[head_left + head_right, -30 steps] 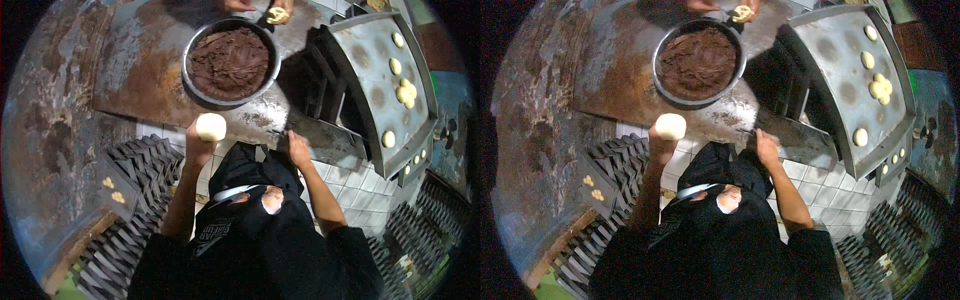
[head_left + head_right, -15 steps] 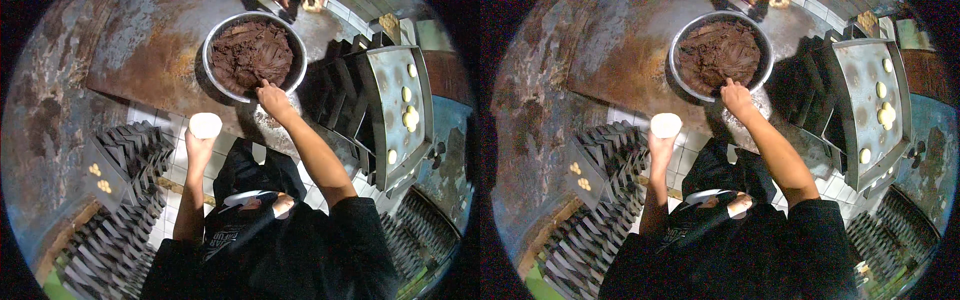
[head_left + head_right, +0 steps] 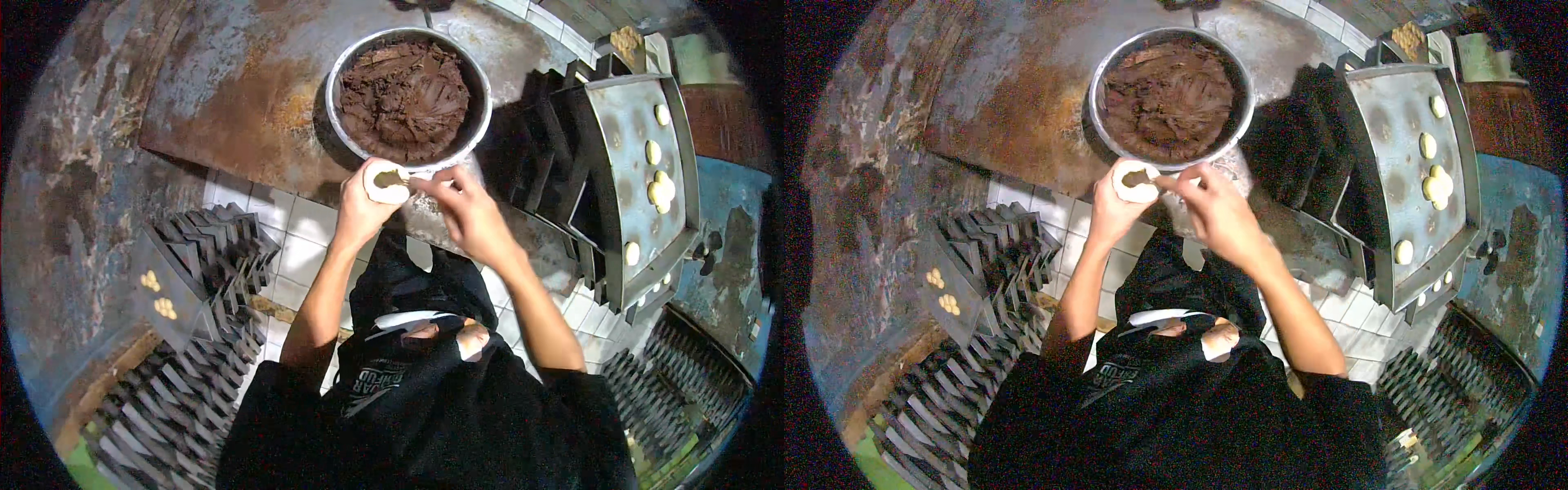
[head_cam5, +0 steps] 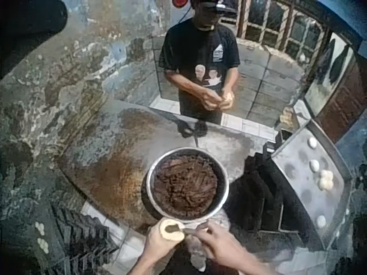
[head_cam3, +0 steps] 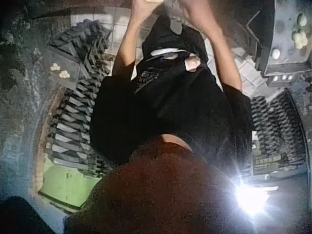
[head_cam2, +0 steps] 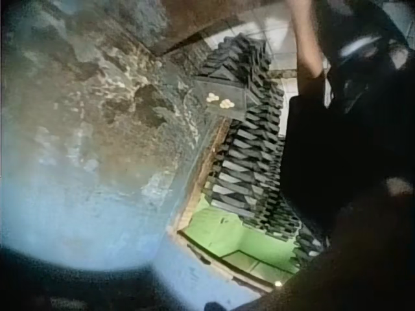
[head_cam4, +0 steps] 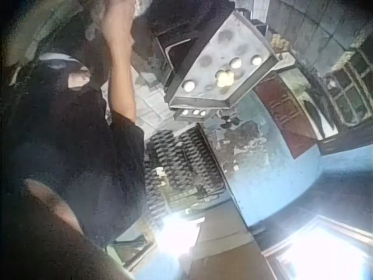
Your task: The person takes pieces of dough from a tray, flattens them, adds chocolate filling from a bowl with a spoon, shapes the dough into balls, and places them on a metal tray.
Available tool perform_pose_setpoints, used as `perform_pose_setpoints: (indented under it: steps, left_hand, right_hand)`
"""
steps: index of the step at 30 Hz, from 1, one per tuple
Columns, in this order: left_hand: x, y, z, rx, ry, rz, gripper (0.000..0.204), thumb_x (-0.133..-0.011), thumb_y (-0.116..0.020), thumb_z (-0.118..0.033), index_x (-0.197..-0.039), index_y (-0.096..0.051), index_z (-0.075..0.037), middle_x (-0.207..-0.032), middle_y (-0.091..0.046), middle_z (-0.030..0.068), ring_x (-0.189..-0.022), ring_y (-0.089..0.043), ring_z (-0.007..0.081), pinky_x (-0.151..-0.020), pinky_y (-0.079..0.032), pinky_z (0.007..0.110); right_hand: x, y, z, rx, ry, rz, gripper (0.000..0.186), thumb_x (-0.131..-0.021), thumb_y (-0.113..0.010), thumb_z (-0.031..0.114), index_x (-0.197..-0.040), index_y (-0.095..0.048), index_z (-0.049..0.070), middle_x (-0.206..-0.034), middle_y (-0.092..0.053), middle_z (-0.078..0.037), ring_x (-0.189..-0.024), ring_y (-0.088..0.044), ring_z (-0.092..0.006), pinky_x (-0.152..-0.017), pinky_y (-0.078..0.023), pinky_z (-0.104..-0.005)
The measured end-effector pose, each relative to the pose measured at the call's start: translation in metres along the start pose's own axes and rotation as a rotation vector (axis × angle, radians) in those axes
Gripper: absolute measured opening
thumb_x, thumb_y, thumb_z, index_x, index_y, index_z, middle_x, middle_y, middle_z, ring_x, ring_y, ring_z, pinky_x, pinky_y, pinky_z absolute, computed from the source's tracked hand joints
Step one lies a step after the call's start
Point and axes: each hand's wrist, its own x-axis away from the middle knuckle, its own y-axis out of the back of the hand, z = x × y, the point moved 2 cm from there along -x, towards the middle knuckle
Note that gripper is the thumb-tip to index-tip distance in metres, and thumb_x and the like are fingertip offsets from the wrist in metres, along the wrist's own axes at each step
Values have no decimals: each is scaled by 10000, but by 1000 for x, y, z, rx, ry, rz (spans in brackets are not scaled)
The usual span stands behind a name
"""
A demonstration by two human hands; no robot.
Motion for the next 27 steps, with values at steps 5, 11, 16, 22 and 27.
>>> perform_pose_setpoints:
  steps: [5,11,16,22,27]
  left_hand:
    - [-7,-28,-9,-34,-61,23,323,-775,-841,-53,-1073,-720,-24,-973,-780,73,-924,-739,165,-858,-576,340]
    - [8,-67,-9,43,84,88,275,-875,-843,-144,-1093,-739,-14,-1009,-772,73,-935,-708,150,-881,-556,322]
    - [29,-93,-50,33,12,414,327,-860,-853,-153,-1125,-727,-8,-1079,-764,56,-999,-682,120,-921,-547,320]
    - [44,-142,-135,-145,27,939,508,-772,-907,-214,-1191,-704,-11,-1132,-758,92,-1052,-700,162,-942,-560,363]
    - [74,-181,-192,138,115,893,494,-872,-869,-233,-1273,-672,-22,-1115,-734,68,-1022,-693,151,-907,-562,355]
  right_hand:
    - [58,-26,-33,203,42,-235,753,-754,-686,-71,-1457,-627,191,-1160,-623,-118,-1031,-638,-337,-916,-548,-444]
    - [172,-74,-179,45,-416,-199,555,-859,-680,-30,-1396,-606,90,-1234,-626,-217,-1163,-625,-453,-977,-541,-499]
    - [139,14,-105,-258,-238,-146,721,-844,-876,260,-1460,-560,58,-1355,-587,-220,-1244,-614,-407,-1070,-520,-458]
    - [150,116,-20,-324,75,-161,711,-732,-975,291,-1338,-686,55,-1233,-622,-124,-1167,-642,-259,-1011,-532,-392]
    - [205,164,-21,-499,-114,-284,306,-852,-886,187,-1096,-796,25,-938,-653,-72,-896,-666,-184,-837,-543,-320]
